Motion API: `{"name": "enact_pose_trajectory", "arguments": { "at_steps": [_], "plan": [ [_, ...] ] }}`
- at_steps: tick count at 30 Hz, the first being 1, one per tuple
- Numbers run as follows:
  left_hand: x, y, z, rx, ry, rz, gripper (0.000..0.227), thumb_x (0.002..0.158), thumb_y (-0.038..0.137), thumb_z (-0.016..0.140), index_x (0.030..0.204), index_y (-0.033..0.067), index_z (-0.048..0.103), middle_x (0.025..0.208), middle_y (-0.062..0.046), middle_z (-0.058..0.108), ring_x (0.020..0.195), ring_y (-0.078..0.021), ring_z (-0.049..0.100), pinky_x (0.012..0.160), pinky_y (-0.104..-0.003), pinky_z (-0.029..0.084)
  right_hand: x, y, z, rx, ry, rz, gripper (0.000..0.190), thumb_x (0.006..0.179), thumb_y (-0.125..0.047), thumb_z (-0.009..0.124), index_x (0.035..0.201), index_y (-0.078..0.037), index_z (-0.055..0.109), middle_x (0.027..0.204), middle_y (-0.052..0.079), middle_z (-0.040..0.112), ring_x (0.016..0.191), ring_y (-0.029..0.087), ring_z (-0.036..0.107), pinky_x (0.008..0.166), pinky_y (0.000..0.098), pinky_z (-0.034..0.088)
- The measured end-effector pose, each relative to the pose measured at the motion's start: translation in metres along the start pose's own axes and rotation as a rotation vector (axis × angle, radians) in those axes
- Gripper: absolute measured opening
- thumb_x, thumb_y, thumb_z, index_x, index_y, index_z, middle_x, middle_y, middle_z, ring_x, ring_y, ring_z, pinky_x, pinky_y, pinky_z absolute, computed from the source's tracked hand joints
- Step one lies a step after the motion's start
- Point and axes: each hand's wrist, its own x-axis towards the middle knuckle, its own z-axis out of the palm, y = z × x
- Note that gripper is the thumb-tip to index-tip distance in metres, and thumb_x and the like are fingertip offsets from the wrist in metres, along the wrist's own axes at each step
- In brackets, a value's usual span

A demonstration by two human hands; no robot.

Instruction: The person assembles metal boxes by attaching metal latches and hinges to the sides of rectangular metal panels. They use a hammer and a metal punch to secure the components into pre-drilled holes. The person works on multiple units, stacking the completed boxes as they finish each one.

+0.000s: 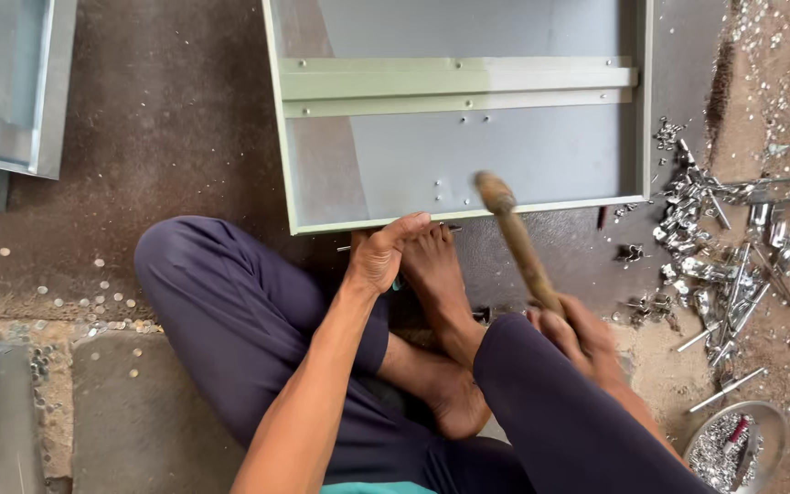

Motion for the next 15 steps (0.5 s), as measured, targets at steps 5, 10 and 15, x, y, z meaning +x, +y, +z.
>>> {"name": "enact_pose_trajectory", "arguments": {
  "at_steps": [5,10,15],
  "plan": [
    [0.007,0.000,0.002,-0.010,0.041,-0.026,0.027,0.082,-0.003,0.079,0.107,0.0009,0.070,0.099,-0.009,0.073,0.092,-0.0215,0.072,0.087,-0.036,0.061,0.047,-0.011,0.022,0.056,-0.031,-0.200,0.034,0.104,-0.031,0.051,0.098,-0.002,0.067,0.057,0.005,0.055,0.050,0.013,0.049,0.046,0.0354,0.038],
    [0.006,-0.005,0.004,-0.024,0.069,-0.019,0.030,0.079,-0.003,0.079,0.107,0.0002,0.070,0.101,-0.009,0.073,0.096,-0.0216,0.074,0.092,-0.037,0.064,0.049,0.010,0.019,-0.021,-0.088,-0.195,0.039,0.110,-0.031,0.051,0.090,0.001,0.059,0.060,0.006,0.049,0.049,0.014,0.045,0.045,0.0310,0.035],
    [0.006,-0.016,-0.003,-0.040,0.074,0.019,0.031,0.081,-0.006,0.080,0.109,0.0007,0.069,0.102,-0.010,0.071,0.096,-0.0243,0.072,0.093,-0.040,0.062,0.070,0.043,0.026,0.037,-0.027,-0.383,0.046,0.110,-0.039,0.051,0.101,0.005,0.063,0.064,0.005,0.053,0.051,0.012,0.052,0.044,0.0303,0.041]
  ]
}}
